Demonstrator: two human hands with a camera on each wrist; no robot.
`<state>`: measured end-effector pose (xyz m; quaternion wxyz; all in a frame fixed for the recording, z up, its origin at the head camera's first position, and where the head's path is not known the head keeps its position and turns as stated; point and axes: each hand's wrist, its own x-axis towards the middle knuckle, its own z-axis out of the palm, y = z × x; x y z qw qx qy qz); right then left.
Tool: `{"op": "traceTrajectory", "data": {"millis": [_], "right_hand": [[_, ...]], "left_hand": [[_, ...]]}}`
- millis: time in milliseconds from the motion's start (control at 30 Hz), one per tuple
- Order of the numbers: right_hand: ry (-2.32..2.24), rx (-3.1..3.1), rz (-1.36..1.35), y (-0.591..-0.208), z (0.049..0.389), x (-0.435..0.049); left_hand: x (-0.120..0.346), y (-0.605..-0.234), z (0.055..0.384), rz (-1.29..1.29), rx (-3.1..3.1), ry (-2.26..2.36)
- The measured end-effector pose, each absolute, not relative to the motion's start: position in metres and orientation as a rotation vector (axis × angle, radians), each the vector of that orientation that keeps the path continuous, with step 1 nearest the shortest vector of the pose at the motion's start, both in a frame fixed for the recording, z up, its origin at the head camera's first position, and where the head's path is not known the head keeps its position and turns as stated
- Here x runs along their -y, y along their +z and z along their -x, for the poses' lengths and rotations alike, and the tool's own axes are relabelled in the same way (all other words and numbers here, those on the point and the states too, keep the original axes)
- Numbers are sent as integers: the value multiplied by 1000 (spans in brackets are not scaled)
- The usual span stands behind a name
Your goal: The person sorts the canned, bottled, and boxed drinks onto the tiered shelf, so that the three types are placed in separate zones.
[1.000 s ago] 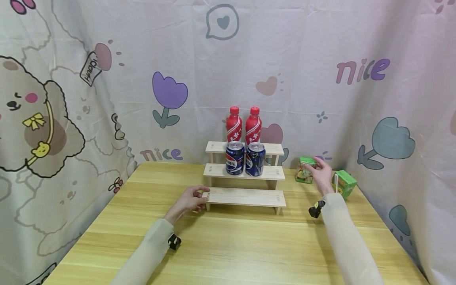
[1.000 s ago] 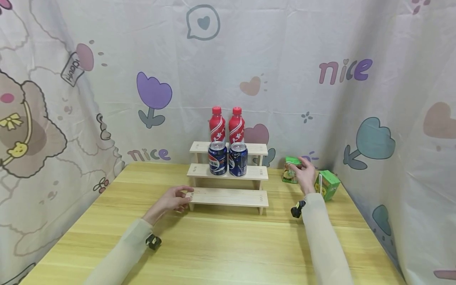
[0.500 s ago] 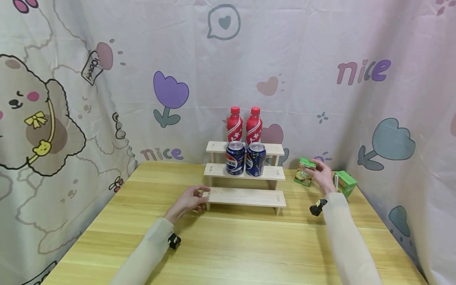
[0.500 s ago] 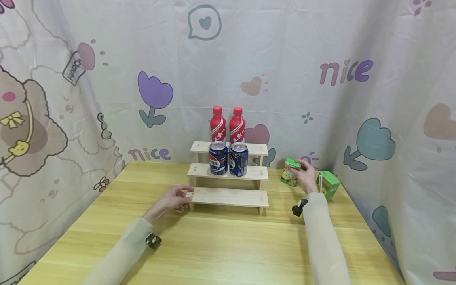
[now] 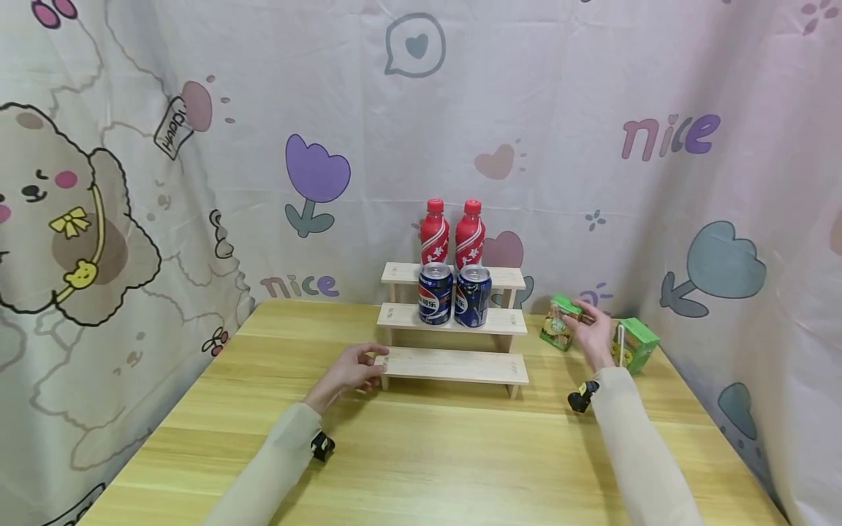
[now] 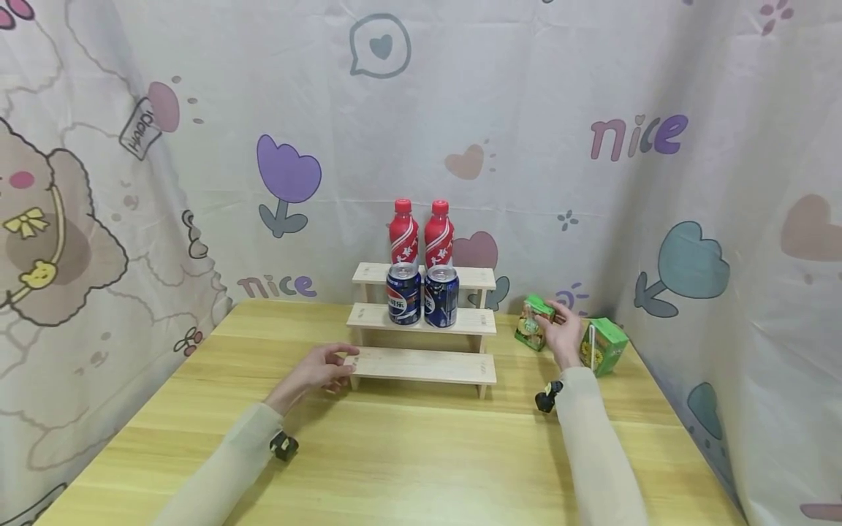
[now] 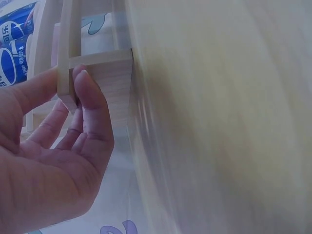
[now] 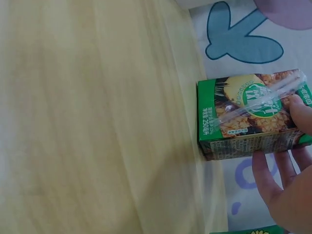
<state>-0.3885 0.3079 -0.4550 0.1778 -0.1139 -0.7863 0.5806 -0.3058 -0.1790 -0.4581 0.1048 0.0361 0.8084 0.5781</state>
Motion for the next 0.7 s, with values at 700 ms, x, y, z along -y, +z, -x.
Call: {"op": "traceTrajectory", "data": {"millis": [700], "right_hand": [[1614, 2141, 250, -430, 353, -298]], "left_hand": [[178, -460, 307, -92, -2376, 1713]]}}
